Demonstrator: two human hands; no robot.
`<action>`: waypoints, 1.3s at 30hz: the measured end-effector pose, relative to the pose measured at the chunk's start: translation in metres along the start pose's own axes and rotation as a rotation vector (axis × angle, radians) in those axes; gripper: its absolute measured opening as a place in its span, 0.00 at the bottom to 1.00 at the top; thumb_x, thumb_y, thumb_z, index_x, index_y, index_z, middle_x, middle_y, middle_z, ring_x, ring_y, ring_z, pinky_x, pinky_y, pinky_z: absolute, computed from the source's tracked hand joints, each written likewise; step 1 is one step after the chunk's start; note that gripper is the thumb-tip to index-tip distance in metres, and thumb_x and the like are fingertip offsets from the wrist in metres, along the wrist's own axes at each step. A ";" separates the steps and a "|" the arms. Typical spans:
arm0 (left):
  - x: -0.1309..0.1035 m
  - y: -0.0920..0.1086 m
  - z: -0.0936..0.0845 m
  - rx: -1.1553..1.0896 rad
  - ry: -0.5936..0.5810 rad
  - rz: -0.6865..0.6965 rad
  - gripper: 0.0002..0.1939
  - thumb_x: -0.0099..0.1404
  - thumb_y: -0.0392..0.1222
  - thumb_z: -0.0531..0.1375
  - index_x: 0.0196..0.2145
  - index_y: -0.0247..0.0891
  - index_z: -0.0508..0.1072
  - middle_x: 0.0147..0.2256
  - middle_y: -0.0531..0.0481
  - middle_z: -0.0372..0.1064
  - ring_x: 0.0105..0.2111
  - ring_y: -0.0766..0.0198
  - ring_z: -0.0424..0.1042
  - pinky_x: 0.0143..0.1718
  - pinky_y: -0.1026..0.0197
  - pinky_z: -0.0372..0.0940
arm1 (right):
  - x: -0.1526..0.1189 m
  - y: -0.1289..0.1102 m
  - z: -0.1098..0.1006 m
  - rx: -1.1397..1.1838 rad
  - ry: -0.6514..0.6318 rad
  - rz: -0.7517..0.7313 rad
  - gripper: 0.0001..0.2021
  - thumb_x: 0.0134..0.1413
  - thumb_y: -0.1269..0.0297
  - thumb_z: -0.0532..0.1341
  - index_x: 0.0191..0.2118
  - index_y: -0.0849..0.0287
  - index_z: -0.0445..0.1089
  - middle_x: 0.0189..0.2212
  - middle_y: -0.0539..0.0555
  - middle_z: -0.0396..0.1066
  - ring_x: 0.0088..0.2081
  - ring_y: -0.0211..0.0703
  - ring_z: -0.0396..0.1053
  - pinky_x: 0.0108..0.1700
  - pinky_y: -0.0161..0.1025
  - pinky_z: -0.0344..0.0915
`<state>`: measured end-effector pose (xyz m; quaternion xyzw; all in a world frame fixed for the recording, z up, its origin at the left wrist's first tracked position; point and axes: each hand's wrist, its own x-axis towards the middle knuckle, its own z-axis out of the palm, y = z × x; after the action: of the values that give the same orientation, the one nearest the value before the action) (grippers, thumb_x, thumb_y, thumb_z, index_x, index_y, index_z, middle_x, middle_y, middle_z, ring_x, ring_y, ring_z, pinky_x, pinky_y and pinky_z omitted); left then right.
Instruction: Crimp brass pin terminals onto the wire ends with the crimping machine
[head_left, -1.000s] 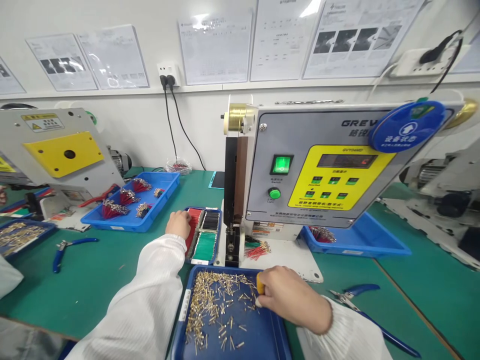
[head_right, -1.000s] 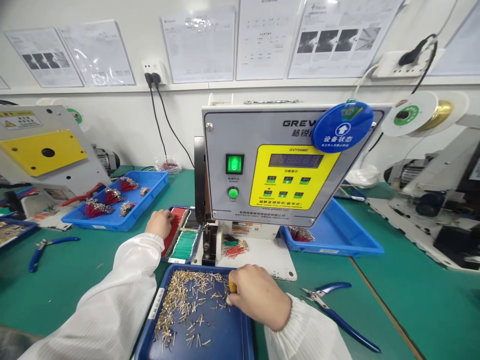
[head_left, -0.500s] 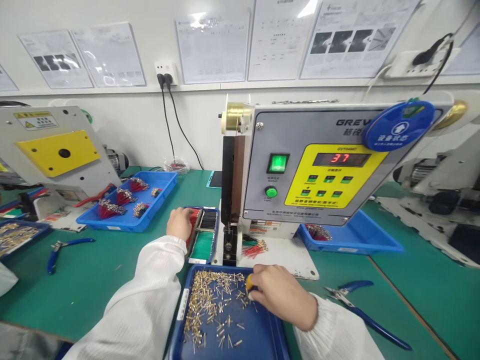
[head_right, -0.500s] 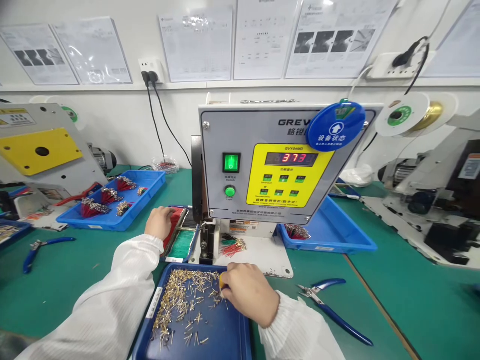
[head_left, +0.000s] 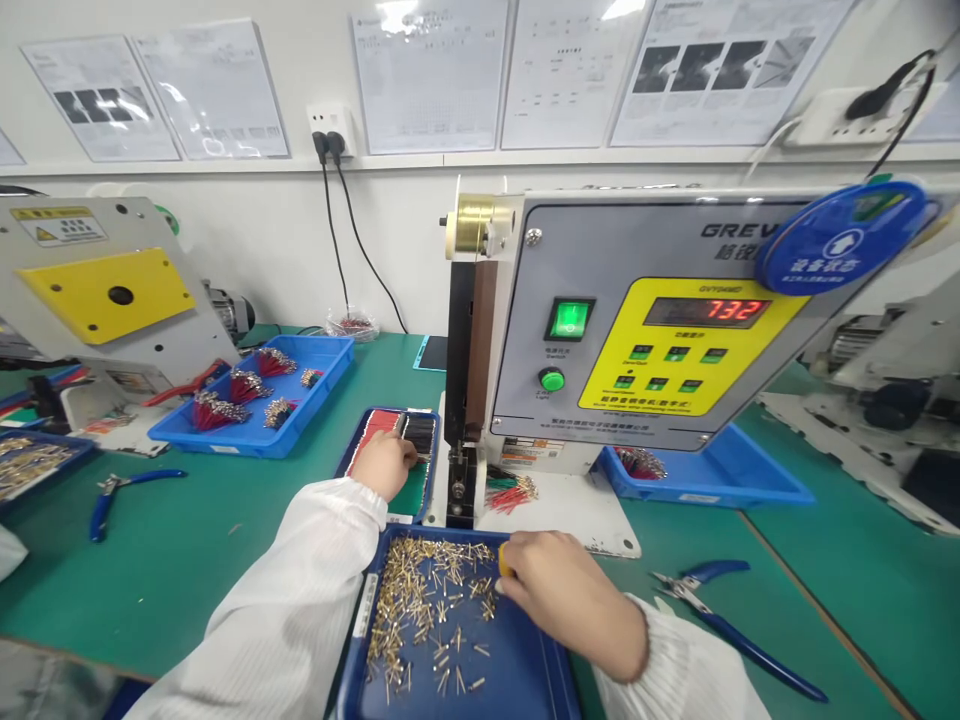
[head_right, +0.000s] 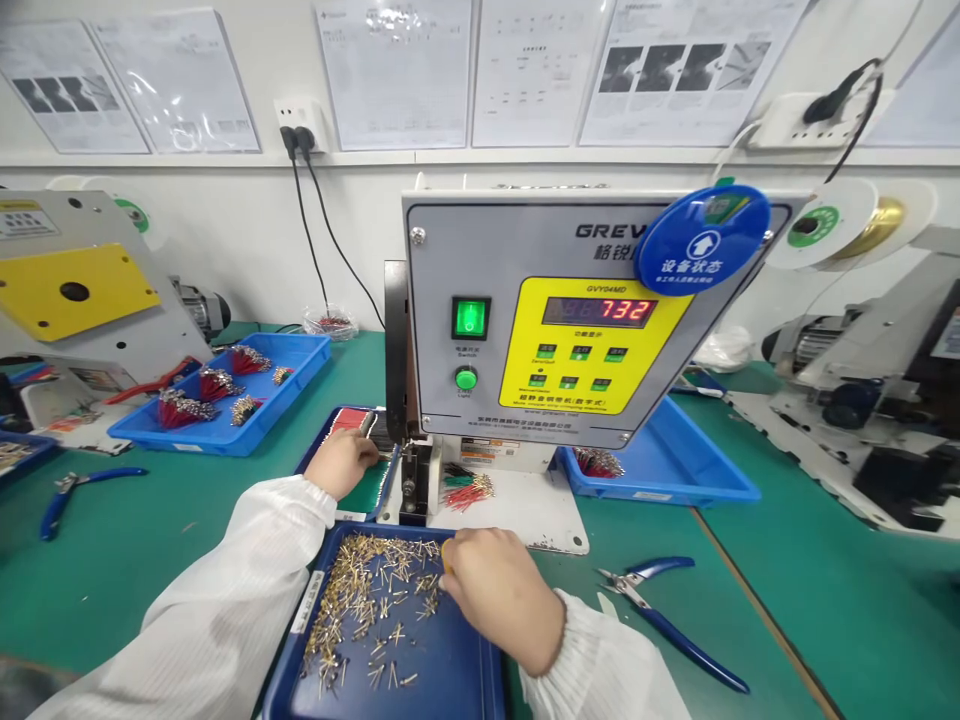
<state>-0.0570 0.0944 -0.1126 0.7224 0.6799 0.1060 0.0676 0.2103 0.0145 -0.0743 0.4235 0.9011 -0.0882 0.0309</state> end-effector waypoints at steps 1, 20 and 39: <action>0.000 0.000 0.000 -0.003 -0.011 0.004 0.10 0.62 0.36 0.56 0.33 0.42 0.79 0.36 0.46 0.71 0.40 0.57 0.67 0.44 0.58 0.60 | 0.001 0.001 0.000 -0.022 0.015 0.044 0.07 0.56 0.67 0.64 0.28 0.59 0.72 0.28 0.53 0.73 0.30 0.49 0.72 0.31 0.40 0.60; -0.003 0.005 0.000 -0.020 0.005 0.028 0.09 0.64 0.34 0.54 0.30 0.37 0.74 0.35 0.45 0.69 0.40 0.56 0.67 0.42 0.58 0.59 | 0.013 -0.006 0.012 -0.064 0.049 0.024 0.10 0.62 0.71 0.55 0.30 0.59 0.69 0.29 0.53 0.72 0.31 0.46 0.72 0.30 0.37 0.59; 0.015 0.002 0.010 -0.008 0.149 -0.020 0.13 0.65 0.32 0.52 0.31 0.37 0.77 0.38 0.43 0.68 0.42 0.56 0.64 0.45 0.57 0.60 | 0.013 0.003 0.013 0.338 0.201 0.031 0.10 0.60 0.68 0.55 0.27 0.58 0.63 0.24 0.51 0.70 0.28 0.44 0.69 0.30 0.36 0.57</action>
<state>-0.0517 0.1096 -0.1210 0.7056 0.6897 0.1616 0.0208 0.2041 0.0236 -0.0892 0.4430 0.8654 -0.1952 -0.1294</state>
